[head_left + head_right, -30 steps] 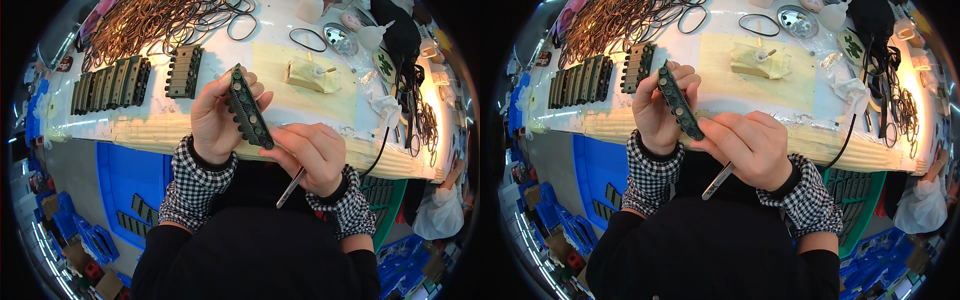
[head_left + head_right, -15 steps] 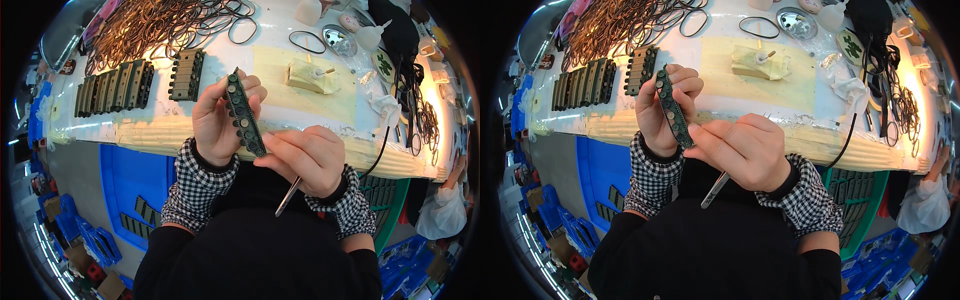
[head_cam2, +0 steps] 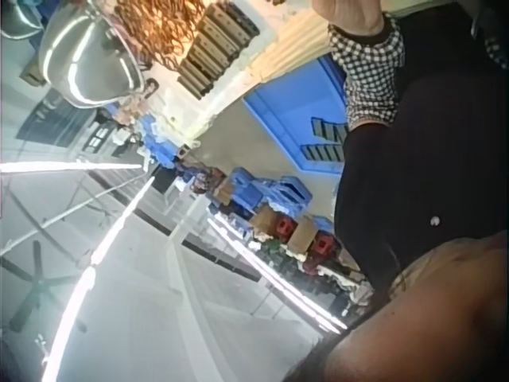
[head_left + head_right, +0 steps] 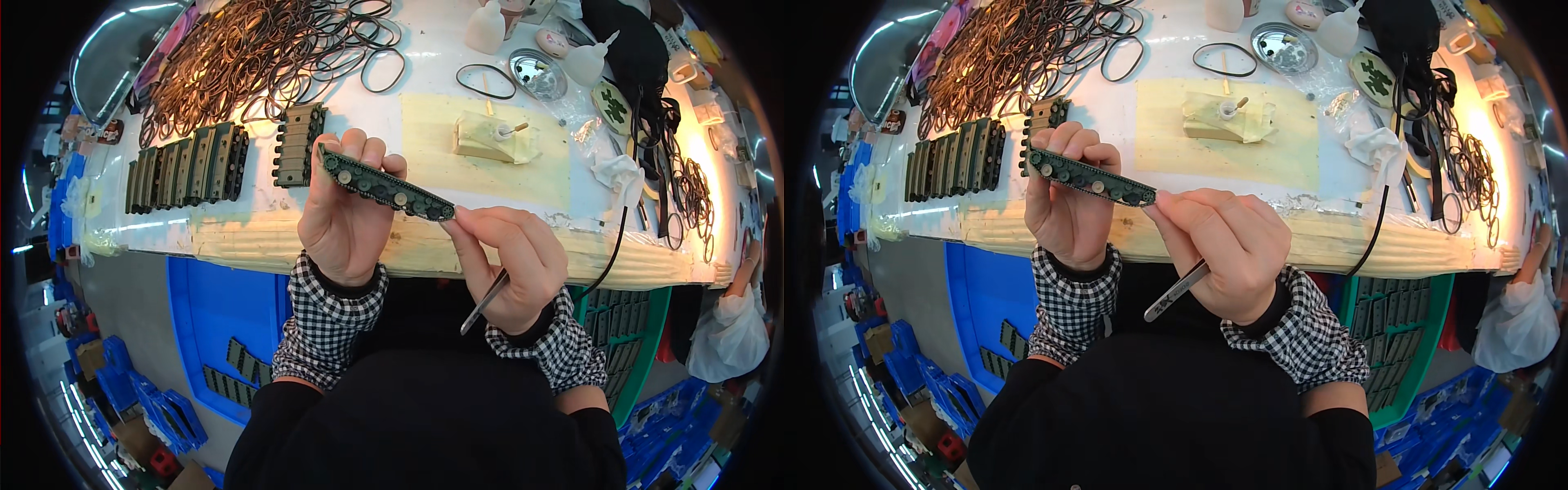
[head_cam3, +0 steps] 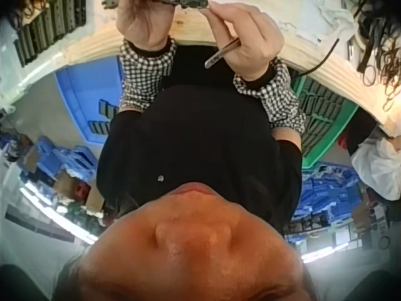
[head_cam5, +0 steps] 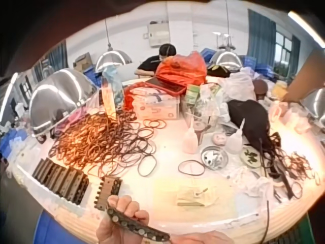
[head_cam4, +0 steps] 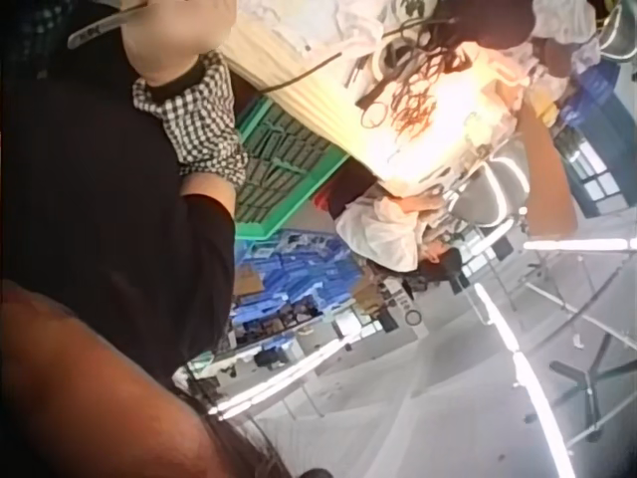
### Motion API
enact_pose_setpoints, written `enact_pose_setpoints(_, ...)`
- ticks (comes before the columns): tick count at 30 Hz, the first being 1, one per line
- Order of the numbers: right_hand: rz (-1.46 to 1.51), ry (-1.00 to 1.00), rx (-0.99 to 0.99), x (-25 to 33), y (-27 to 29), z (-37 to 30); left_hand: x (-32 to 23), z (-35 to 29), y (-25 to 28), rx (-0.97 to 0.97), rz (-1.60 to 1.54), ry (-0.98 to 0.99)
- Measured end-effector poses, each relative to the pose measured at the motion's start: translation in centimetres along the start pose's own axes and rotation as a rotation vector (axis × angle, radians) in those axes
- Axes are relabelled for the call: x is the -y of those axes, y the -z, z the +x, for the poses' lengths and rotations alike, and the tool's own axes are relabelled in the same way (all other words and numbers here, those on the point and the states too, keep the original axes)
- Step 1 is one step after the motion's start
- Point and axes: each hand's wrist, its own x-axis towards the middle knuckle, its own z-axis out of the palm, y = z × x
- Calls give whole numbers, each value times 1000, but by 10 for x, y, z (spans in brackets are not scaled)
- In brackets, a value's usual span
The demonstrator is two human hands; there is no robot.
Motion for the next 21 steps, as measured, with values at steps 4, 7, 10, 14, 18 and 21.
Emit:
enact_pose_setpoints(4,179,-190,93,4,2,0,-2,0,7,68,48,-6)
enact_pose_setpoints(7,257,-338,160,9,7,4,-2,1,11,130,136,-34)
enact_pose_setpoints(10,295,-367,193,8,10,4,-1,1,9,122,181,-44)
enact_pose_setpoints(14,247,-156,190,-3,8,-2,-2,-1,7,82,125,6)
enact_pose_setpoints(18,292,-194,197,3,12,7,-1,-3,6,-28,-15,72)
enact_pose_setpoints(21,315,-254,242,8,15,16,0,-1,7,14,45,62)
